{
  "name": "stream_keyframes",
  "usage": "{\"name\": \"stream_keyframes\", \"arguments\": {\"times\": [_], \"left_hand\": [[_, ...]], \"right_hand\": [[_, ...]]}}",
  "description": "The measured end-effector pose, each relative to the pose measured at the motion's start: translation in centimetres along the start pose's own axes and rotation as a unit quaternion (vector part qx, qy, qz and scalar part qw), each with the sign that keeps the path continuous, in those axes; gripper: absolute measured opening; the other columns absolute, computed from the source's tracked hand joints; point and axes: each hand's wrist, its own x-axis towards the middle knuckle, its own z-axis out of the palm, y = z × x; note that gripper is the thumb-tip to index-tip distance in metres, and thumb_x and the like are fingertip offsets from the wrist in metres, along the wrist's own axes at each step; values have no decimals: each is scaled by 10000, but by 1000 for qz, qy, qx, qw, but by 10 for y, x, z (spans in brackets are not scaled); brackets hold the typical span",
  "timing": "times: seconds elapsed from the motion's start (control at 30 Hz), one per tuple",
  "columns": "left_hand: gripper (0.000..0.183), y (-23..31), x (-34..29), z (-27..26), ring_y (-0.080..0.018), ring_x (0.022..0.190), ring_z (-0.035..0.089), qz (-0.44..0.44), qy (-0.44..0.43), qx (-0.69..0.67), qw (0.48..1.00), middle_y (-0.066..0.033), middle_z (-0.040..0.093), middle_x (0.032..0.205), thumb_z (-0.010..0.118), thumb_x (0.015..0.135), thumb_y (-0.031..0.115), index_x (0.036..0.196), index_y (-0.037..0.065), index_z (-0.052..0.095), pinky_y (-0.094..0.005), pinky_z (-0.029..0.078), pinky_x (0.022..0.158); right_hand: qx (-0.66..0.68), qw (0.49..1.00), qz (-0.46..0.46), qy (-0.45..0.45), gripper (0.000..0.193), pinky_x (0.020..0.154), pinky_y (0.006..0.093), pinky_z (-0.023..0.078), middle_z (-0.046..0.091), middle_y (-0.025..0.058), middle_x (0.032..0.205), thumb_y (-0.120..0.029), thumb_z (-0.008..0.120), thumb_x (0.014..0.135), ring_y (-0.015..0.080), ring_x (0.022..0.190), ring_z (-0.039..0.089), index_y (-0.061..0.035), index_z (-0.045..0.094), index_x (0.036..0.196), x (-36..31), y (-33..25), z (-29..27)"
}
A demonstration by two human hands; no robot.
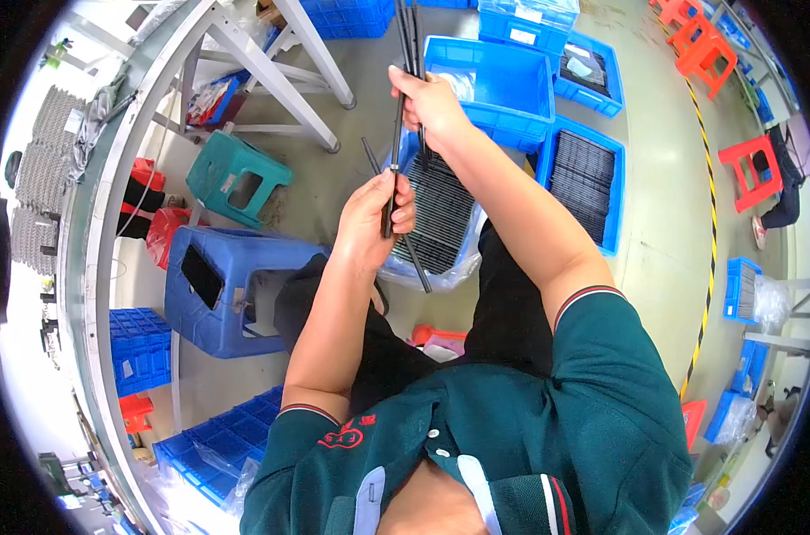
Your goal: Sorting and arranging thin metal rods into a specialized storage tray.
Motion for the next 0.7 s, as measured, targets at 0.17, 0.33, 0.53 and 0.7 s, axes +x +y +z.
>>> {"name": "stream_keyframes", "arguments": {"times": [0.17, 0.33, 0.53, 0.7], "left_hand": [[266, -9, 3, 7, -133, 582, 431, 6, -11, 25, 1000, -28, 437, 705, 496, 935, 267, 823, 26, 494, -270, 348, 507], [276, -15, 13, 6, -136, 587, 438, 26, -17, 6, 999, -35, 450, 719, 507, 931, 274, 831, 17, 504, -271, 355, 515], [287, -15, 17, 9, -144, 607, 455, 35, -26, -29, 999, -49, 479, 762, 497, 937, 271, 859, -4, 524, -276, 366, 523], [396, -8, 12, 6, -130, 603, 444, 17, -103, -67, 992, -52, 492, 778, 438, 949, 316, 1013, -58, 554, -249, 334, 508]], "right_hand": [[-34, 995, -73, 52, 241, 363, 229, 250, 422, -43, 511, -245, 645, 834, 59, 388, 353, -107, 503, 698, -8, 10, 10], [-15, 994, -93, 64, 229, 359, 220, 245, 412, -49, 512, -230, 645, 833, 59, 387, 353, -109, 496, 708, -10, 8, 8], [3, 995, -61, 77, 211, 376, 242, 244, 412, -45, 521, -226, 631, 836, 67, 399, 352, -113, 496, 719, -2, 14, 10], [103, 995, -18, -2, 297, 407, 267, 324, 438, 3, 531, -320, 616, 851, 128, 421, 399, -84, 498, 715, 2, 10, -2]]}}
